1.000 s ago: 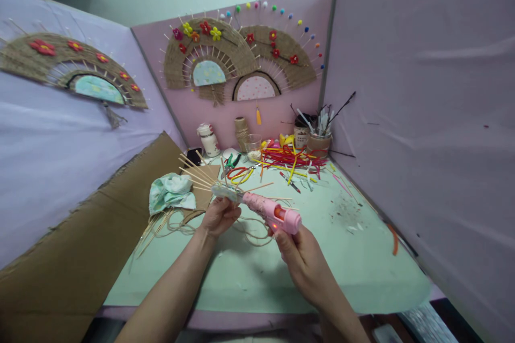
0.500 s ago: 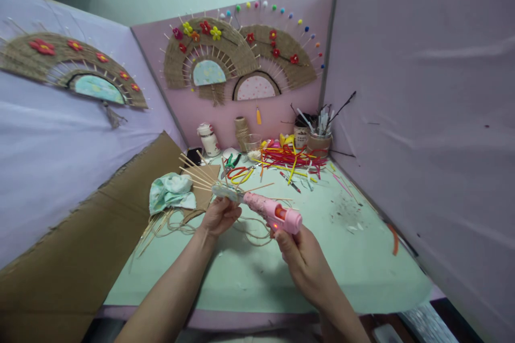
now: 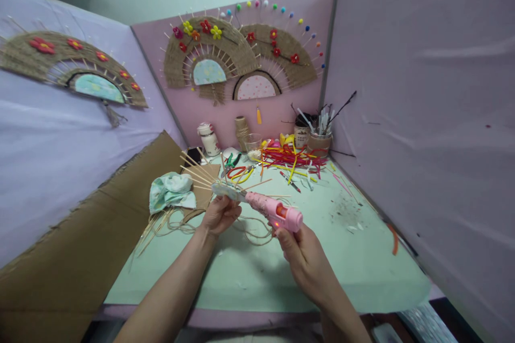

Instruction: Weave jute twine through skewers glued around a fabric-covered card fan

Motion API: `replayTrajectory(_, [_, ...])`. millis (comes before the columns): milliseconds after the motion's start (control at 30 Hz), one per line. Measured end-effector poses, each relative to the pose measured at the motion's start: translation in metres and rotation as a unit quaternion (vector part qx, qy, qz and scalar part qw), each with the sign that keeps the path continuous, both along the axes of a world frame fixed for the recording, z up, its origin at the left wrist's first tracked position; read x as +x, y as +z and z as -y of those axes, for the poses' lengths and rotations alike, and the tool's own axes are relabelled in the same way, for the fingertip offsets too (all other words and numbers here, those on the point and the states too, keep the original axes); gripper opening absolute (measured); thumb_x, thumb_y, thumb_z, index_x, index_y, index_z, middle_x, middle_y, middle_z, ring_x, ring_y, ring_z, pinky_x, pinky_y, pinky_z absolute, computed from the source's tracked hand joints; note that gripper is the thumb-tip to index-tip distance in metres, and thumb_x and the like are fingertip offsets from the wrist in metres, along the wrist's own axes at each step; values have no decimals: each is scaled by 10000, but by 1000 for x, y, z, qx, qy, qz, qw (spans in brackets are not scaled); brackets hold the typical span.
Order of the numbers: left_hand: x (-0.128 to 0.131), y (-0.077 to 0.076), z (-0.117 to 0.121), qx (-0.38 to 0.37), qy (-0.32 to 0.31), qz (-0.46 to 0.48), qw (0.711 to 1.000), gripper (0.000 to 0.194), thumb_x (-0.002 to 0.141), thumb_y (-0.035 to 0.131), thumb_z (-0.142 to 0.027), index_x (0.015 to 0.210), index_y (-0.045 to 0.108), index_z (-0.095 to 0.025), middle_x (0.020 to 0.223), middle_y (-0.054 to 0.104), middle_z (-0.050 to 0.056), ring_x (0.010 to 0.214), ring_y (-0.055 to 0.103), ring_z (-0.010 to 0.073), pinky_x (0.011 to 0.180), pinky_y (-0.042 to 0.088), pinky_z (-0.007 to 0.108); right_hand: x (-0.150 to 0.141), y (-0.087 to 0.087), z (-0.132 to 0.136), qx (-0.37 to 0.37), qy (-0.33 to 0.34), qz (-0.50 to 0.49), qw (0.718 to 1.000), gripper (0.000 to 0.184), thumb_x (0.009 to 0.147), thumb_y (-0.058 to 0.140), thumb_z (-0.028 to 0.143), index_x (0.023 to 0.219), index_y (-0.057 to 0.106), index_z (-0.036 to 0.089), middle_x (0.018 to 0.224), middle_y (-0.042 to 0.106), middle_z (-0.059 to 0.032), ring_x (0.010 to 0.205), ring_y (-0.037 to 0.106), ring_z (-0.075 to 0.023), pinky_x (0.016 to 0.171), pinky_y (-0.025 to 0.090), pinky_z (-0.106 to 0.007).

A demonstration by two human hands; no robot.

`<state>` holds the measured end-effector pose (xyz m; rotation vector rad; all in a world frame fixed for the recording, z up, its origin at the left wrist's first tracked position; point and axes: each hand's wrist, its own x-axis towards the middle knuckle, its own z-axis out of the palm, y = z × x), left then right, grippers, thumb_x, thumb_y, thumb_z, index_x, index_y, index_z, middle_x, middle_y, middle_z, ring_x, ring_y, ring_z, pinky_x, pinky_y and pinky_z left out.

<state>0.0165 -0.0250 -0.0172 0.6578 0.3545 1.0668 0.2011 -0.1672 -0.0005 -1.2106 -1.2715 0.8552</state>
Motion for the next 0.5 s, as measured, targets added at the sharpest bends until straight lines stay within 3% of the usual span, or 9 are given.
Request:
replayTrajectory(200, [0, 1, -1, 8, -7, 0, 1000, 302, 523, 851, -218, 670, 596, -148, 544, 449, -55, 474, 286, 17, 387, 200, 97, 1, 1, 1, -8, -6, 5, 1000, 449, 840, 450, 575, 850, 610, 155, 699, 598, -69, 548, 502, -150, 470, 427, -245])
replayTrajectory(500, [0, 2, 0, -4, -1, 10, 1000, 309, 519, 852, -210, 657, 584, -146, 548, 444, -49, 510, 338, 28, 392, 213, 94, 1, 1, -1, 0, -2, 11, 1000, 437, 860, 433, 549, 876, 593, 143, 698, 580, -57, 576, 490, -147, 492, 421, -244])
